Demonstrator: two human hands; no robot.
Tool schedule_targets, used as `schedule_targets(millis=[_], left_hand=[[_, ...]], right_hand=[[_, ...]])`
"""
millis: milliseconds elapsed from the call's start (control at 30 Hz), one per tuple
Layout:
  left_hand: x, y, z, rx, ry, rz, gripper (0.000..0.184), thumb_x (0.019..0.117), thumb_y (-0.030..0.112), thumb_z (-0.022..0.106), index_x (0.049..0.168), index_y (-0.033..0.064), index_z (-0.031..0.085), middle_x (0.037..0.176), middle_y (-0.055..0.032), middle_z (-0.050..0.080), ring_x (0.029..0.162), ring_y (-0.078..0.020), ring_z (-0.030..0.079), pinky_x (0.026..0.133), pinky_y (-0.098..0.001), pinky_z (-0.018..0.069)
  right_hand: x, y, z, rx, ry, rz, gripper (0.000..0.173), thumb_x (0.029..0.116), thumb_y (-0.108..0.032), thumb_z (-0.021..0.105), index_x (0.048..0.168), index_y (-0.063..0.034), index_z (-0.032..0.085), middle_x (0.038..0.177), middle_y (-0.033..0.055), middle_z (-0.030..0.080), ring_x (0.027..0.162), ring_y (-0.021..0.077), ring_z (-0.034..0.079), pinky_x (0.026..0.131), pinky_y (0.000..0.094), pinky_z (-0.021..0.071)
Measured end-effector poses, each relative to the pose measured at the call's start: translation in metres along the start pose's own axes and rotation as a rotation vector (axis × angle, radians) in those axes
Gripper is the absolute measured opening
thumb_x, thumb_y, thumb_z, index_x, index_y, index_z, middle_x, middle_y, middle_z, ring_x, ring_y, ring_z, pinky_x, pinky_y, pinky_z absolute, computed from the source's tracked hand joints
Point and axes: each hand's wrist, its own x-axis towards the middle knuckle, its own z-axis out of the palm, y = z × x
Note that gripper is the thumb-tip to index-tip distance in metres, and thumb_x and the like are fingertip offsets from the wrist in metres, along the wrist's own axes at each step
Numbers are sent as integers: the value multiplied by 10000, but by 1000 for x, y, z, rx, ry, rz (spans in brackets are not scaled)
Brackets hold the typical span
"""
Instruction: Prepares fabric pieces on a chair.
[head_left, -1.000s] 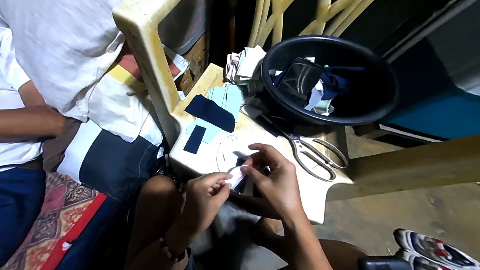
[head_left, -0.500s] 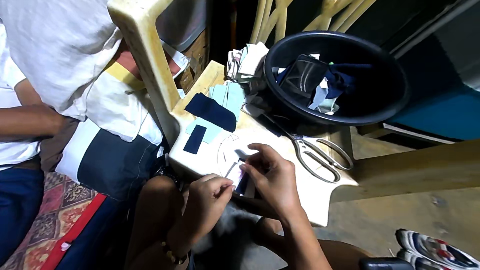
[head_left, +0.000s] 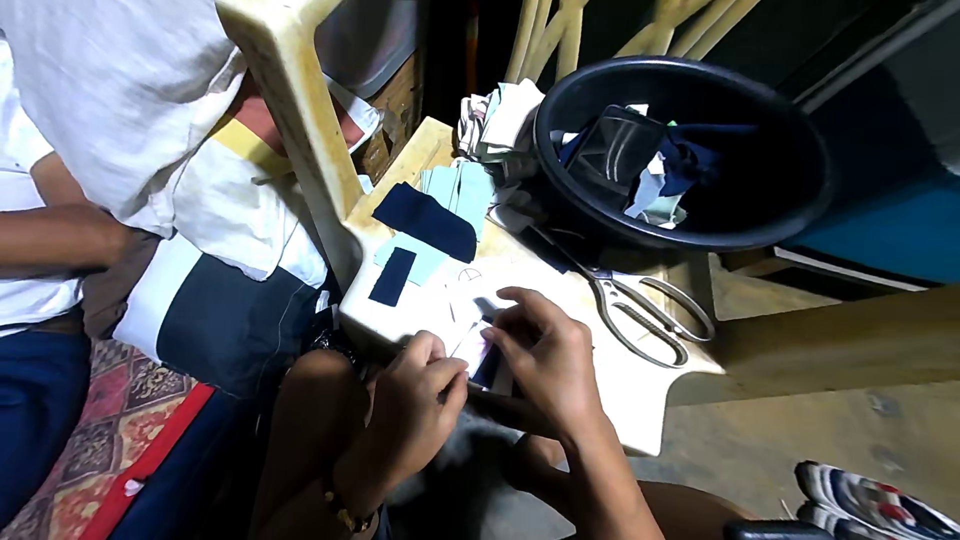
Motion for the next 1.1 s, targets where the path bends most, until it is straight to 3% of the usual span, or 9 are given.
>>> schedule_targets(millis=[133, 300, 567, 667, 900, 1100], left_hand=[[-5, 2, -3, 101, -21, 109, 158, 889, 112, 653, 938, 68, 796, 1003, -114, 698, 801, -188, 639, 697, -268, 542], [-6, -1, -6, 43, -62, 88, 194, 894, 88, 637, 1008, 63, 792, 1060, -119, 695, 853, -187, 645, 758, -266, 549], [-4, -8, -4, -16, -39, 104, 200, 904, 106, 642, 1037, 85, 790, 1092, -106, 705, 890, -169, 660, 787, -254, 551], [-4, -10, -4, 14, -51, 116, 180, 923, 125, 633, 1000, 113, 795, 1083, -85, 689, 847, -140, 622, 747, -236, 527], [-3, -9, -7, 39, -68, 140, 167, 921, 121, 627, 937, 111, 793, 1077, -119, 693, 857, -185, 637, 737, -263, 532], [-3, -9, -5, 61, -51, 210, 199, 915, 88, 611, 996, 95, 793, 1080, -98, 728, 900, -201, 663, 772, -270, 542]], right_hand=[[0, 1, 0, 8, 0, 2, 303, 826, -51, 743, 1124, -7, 706, 805, 39, 719, 738, 139, 669, 710, 299, 552], [-1, 1, 0, 5, -6, 5, 292, 834, -53, 735, 1121, -14, 707, 808, 34, 716, 734, 125, 664, 704, 281, 548], [0, 1, -1, -1, -4, -2, 291, 830, -63, 735, 1115, -14, 709, 804, 25, 714, 722, 110, 653, 695, 259, 536], [-1, 2, -1, -2, -4, -2, 296, 824, -72, 736, 1114, -20, 712, 804, 18, 716, 728, 110, 655, 700, 270, 538], [-2, -1, -1, 3, -4, -3, 300, 822, -59, 740, 1119, -19, 716, 806, 28, 719, 730, 137, 660, 702, 300, 544], [-2, -1, -1, 13, 2, -17, 290, 822, -71, 736, 1105, -14, 717, 789, 22, 709, 721, 115, 652, 695, 268, 539]])
